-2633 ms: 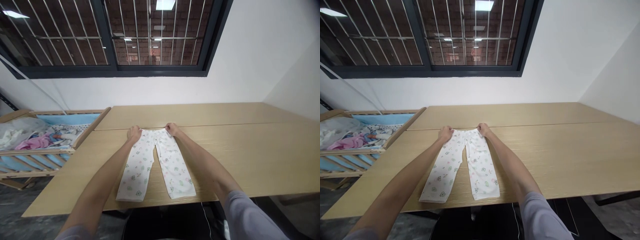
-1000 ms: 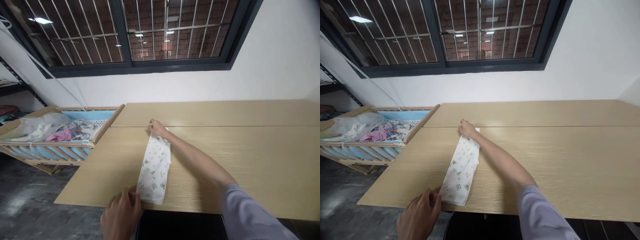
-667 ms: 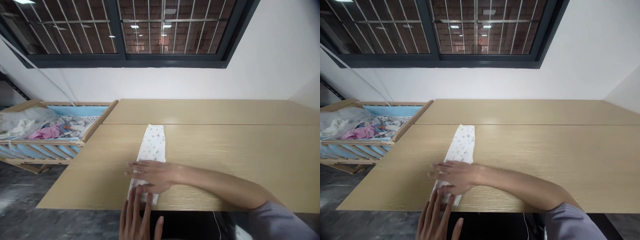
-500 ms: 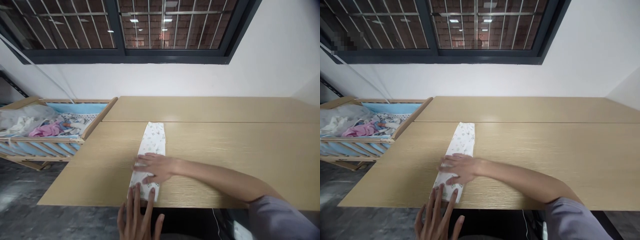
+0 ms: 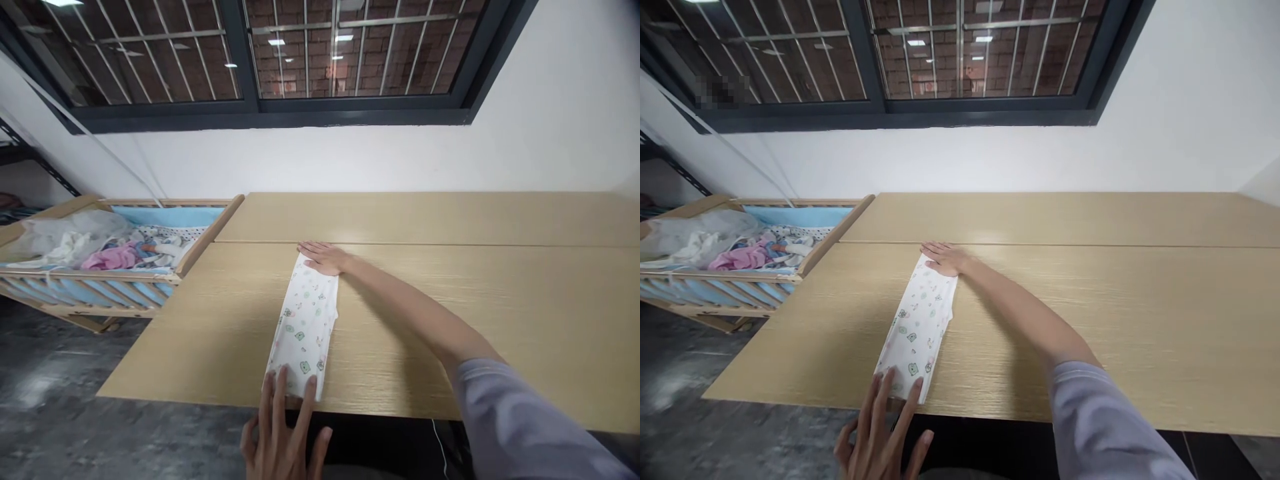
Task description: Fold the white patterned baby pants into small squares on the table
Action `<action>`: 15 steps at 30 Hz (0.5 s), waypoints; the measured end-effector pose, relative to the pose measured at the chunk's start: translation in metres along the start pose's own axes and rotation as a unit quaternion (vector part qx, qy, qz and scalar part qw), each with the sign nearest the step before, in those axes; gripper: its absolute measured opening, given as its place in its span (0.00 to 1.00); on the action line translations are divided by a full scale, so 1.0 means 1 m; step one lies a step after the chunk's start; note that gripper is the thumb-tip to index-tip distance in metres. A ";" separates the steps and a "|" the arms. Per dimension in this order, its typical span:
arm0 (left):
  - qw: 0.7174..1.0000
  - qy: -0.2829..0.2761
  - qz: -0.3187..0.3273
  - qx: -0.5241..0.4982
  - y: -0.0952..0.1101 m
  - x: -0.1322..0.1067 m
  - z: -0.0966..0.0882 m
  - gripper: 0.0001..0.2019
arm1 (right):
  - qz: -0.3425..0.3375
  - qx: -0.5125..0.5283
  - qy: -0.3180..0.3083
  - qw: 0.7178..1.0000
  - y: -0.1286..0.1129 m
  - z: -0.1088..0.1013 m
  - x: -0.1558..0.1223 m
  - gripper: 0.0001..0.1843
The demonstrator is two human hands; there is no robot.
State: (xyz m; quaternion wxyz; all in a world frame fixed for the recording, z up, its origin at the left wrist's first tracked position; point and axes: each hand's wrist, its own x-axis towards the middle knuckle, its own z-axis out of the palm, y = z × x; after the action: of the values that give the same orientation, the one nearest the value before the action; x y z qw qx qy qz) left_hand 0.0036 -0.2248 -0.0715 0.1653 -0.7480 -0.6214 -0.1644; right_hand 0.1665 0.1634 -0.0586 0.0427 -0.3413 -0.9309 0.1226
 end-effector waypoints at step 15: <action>0.974 0.022 0.168 -0.154 -0.078 0.033 0.003 0.16 | -0.214 0.035 0.054 0.975 -0.189 0.006 -0.184 0.22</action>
State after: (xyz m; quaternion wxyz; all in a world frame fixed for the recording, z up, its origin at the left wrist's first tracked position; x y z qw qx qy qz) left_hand -0.0671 -0.1815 -0.0558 0.0872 -0.8542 -0.4505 -0.2443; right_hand 0.1874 -0.0961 -0.0153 0.1299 -0.1388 -0.9738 0.1251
